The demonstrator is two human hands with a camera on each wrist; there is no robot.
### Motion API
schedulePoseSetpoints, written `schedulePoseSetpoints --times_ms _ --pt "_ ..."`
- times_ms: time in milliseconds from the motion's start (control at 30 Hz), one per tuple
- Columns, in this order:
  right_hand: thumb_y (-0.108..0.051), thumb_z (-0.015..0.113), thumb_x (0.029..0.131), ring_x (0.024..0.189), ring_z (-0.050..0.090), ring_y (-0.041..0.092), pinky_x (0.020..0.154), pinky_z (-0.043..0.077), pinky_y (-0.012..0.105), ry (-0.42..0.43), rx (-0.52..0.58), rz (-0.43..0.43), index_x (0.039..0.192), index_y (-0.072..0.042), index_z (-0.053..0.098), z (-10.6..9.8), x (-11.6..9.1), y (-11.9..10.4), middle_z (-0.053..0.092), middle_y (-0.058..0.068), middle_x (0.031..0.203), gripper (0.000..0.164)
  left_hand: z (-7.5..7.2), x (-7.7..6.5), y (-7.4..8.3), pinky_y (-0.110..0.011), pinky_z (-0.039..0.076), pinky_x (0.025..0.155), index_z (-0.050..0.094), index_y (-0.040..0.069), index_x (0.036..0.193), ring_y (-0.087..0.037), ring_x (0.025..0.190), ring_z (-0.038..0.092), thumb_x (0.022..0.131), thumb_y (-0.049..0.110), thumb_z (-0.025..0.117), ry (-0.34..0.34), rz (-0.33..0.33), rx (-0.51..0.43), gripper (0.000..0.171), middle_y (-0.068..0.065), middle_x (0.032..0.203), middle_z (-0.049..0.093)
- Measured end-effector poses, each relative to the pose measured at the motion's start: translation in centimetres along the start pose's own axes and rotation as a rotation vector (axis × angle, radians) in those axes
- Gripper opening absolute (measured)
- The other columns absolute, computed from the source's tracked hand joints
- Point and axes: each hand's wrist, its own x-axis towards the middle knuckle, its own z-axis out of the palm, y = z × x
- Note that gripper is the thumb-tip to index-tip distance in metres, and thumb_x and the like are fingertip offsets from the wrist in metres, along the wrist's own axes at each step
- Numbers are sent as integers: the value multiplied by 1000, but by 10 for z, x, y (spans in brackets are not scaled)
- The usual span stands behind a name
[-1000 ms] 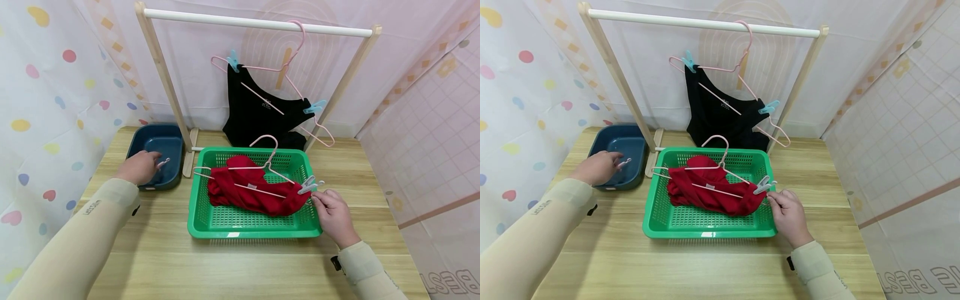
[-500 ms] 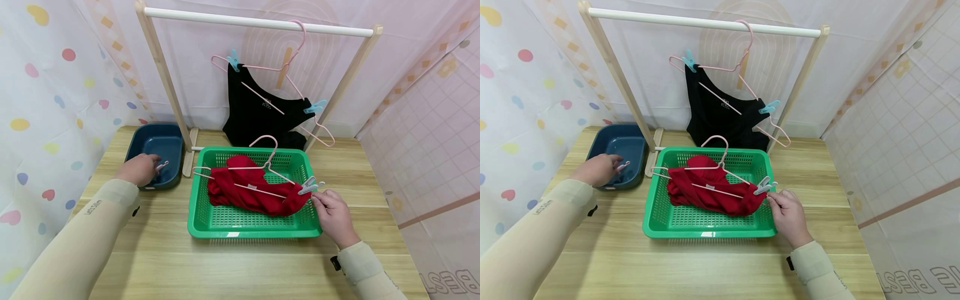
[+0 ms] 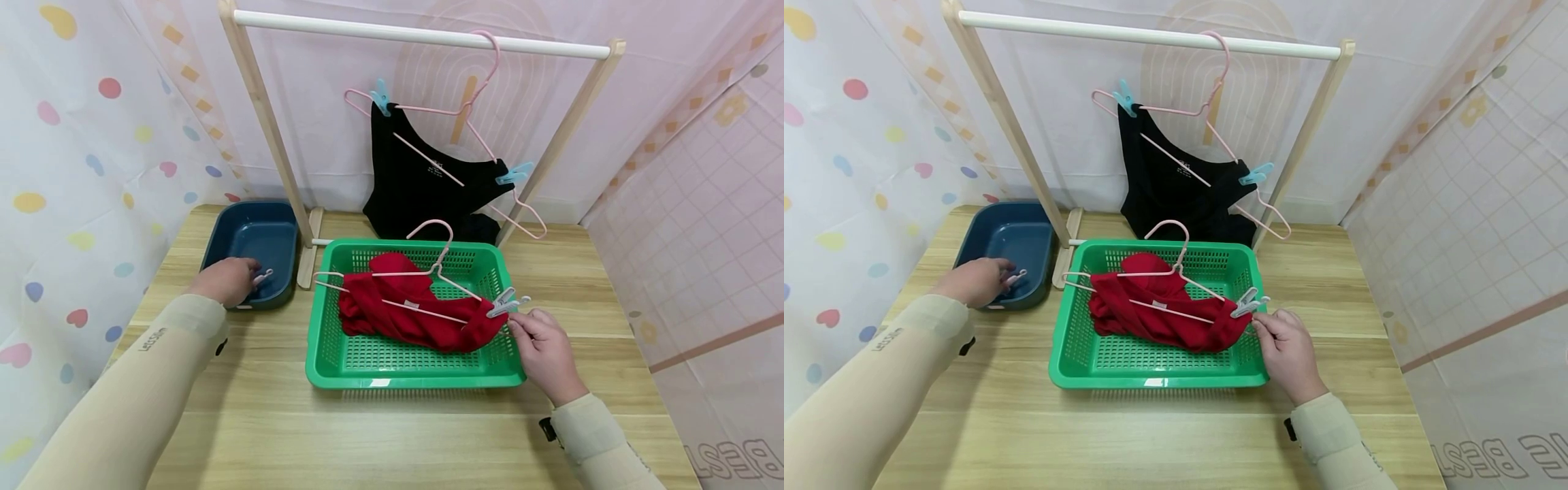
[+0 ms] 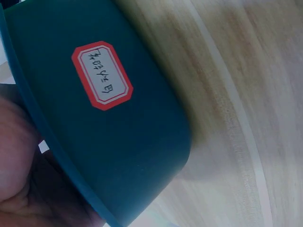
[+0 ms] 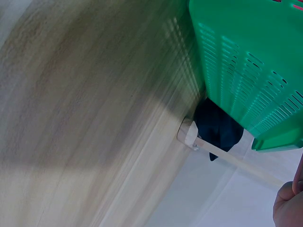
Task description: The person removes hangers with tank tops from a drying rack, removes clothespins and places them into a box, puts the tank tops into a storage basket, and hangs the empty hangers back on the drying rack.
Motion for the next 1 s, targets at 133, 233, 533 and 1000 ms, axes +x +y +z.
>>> schedulePoseSetpoints --times_ms 133,233,533,1000 --pt "9 73 91 73 43 5 59 33 18 1 7 -6 101 1 81 0 0 0 55 -2 69 16 1 -2 1 -66 53 100 60 -4 140 -42 109 66 107 16 55 -3 2 -13 39 -31 130 67" --pt "10 72 91 72 43 6 59 33 18 0 13 -3 101 1 82 0 0 0 55 -2 69 16 1 -3 1 -64 54 99 60 -4 139 -42 108 67 107 14 54 0 13 -13 38 -31 130 67" --pt "8 73 92 71 42 5 58 33 18 -6 9 11 102 -1 82 0 0 -1 55 -3 70 16 4 -1 0 -67 51 102 59 -4 142 -47 118 65 108 15 53 -2 12 -8 39 -32 135 65" --pt "7 73 92 71 41 6 58 32 17 18 16 -19 101 -4 83 0 1 -4 53 -6 69 17 7 2 -3 -67 52 99 57 -2 144 -43 109 64 105 13 50 -35 -47 -55 42 -33 139 61"
